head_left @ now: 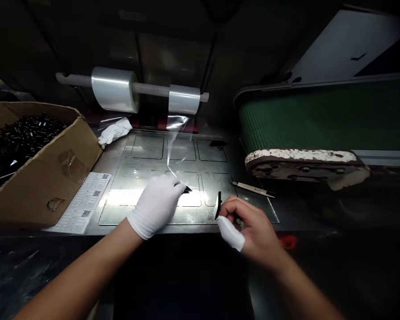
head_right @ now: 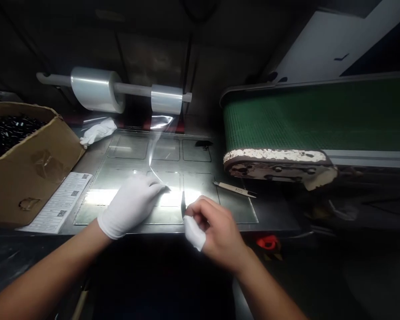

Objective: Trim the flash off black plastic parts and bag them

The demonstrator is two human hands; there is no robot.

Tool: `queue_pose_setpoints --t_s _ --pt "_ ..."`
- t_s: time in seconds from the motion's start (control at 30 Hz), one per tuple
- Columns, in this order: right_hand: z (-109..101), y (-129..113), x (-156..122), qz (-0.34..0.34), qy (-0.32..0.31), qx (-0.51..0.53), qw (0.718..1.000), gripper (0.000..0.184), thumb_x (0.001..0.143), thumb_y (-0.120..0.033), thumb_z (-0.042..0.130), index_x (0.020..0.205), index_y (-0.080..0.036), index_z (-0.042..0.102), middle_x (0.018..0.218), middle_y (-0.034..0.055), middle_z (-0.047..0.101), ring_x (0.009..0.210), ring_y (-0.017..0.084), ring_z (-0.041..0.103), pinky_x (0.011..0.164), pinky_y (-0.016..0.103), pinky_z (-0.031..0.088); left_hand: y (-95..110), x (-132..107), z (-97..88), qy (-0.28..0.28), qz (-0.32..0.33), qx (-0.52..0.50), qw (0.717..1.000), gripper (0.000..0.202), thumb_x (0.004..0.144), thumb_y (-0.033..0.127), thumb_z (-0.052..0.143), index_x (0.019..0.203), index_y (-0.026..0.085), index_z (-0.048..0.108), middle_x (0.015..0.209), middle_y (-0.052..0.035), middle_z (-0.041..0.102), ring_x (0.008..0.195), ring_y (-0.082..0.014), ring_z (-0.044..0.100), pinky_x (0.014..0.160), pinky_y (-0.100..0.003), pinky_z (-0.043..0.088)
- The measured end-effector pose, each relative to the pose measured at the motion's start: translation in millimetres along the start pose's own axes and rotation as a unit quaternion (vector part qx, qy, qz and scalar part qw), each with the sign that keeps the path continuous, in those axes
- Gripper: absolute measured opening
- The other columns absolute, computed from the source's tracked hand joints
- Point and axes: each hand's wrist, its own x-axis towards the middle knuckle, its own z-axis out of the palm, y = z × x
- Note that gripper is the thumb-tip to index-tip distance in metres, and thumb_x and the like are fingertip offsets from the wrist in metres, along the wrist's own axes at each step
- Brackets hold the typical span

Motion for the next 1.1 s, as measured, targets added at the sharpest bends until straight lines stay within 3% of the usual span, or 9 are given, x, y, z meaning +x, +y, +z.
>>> queue_pose_setpoints --t_s 0.1,0.23,0.4,0.43,0.5,0.6,0.7,0.9,1.1 --pt "1 5 -7 0.012 -0.004 0.004 1.0 0.011 0.093 -0.014 0.062 0.087 -0.023 0.059 0.079 -0.0013 0.055 0.067 0.013 0.05 0.059 0.026 0.042 -4 5 -2.1 -0.006 0.012 0.019 1.0 0.022 0.101 0.019 0.055 0.102 0.016 0.076 0.087 -0.0126 0.07 0.085 -0.028 0.066 0.086 -0.043 0.052" --pt "-9 9 -7 0.018 0.006 -0.016 1.0 0.01 0.094 -0.016 0.063 0.088 -0.023 0.06 0.081 -0.0013 0.056 0.069 0.012 0.051 0.061 0.025 0.042 2 -16 -2.6 -0.029 0.03 0.051 0.998 0.026 0.104 0.017 0.046 0.106 0.017 0.072 0.089 -0.0099 0.069 0.083 -0.0255 0.064 0.08 -0.041 0.052" --pt "-14 3 22 -0.009 -0.068 -0.095 0.993 0.004 0.093 -0.02 0.063 0.089 -0.021 0.062 0.083 -0.0006 0.06 0.07 0.012 0.055 0.063 0.025 0.042 12 -54 7.3 -0.018 0.024 0.079 0.996 0.029 0.104 0.012 0.045 0.123 0.018 0.066 0.112 -0.0097 0.071 0.098 -0.0263 0.065 0.084 -0.043 0.054" --pt "-12 0 32 -0.018 -0.096 -0.13 0.987 0.001 0.092 -0.02 0.063 0.091 -0.02 0.063 0.085 0.0 0.062 0.072 0.013 0.056 0.064 0.026 0.042 14 -60 9.6 -0.009 0.014 0.081 0.997 0.029 0.103 0.012 0.047 0.125 0.018 0.065 0.12 -0.0102 0.07 0.105 -0.0277 0.065 0.087 -0.044 0.054" --pt "-3 -7 53 -0.034 -0.163 -0.223 0.961 0.012 0.087 -0.015 0.062 0.098 -0.019 0.066 0.092 0.0016 0.067 0.075 0.015 0.059 0.063 0.028 0.039 17 -69 13.6 0.001 -0.002 0.082 0.997 0.026 0.102 0.014 0.051 0.124 0.017 0.065 0.131 -0.0107 0.067 0.116 -0.031 0.062 0.092 -0.047 0.054" --pt "13 -19 81 -0.05 -0.258 -0.361 0.895 0.024 0.079 -0.01 0.059 0.101 -0.017 0.066 0.096 0.0043 0.07 0.07 0.018 0.06 0.055 0.031 0.027 20 -78 18.6 0.013 -0.007 0.083 0.996 0.022 0.101 0.016 0.054 0.119 0.016 0.066 0.137 -0.0111 0.066 0.126 -0.0337 0.059 0.095 -0.049 0.055" --pt "28 -29 98 -0.075 -0.304 -0.429 0.847 0.019 0.083 -0.01 0.053 0.097 -0.016 0.065 0.089 0.0059 0.069 0.065 0.021 0.062 0.05 0.033 0.019 19 -83 22.9 0.032 -0.006 0.083 0.996 0.025 0.1 0.014 0.056 0.123 0.016 0.066 0.138 -0.0098 0.066 0.129 -0.0337 0.058 0.099 -0.05 0.055" --pt "42 -35 109 -0.114 -0.319 -0.467 0.817 0.022 0.087 -0.004 0.046 0.092 -0.015 0.064 0.083 0.0084 0.067 0.061 0.024 0.064 0.046 0.032 0.02 17 -86 27.0 0.045 -0.015 0.075 0.996 0.029 0.099 0.016 0.059 0.127 0.016 0.068 0.14 -0.0066 0.067 0.129 -0.0334 0.058 0.099 -0.051 0.056" --pt "51 -30 119 -0.097 -0.342 -0.469 0.808 0.02 0.088 -0.006 0.048 0.091 -0.013 0.065 0.084 0.0099 0.068 0.062 0.024 0.066 0.048 0.029 0.028 16 -84 28.3 0.059 -0.015 0.058 0.996 0.033 0.097 0.014 0.061 0.129 0.016 0.068 0.14 -0.0067 0.067 0.13 -0.0324 0.059 0.102 -0.051 0.056"
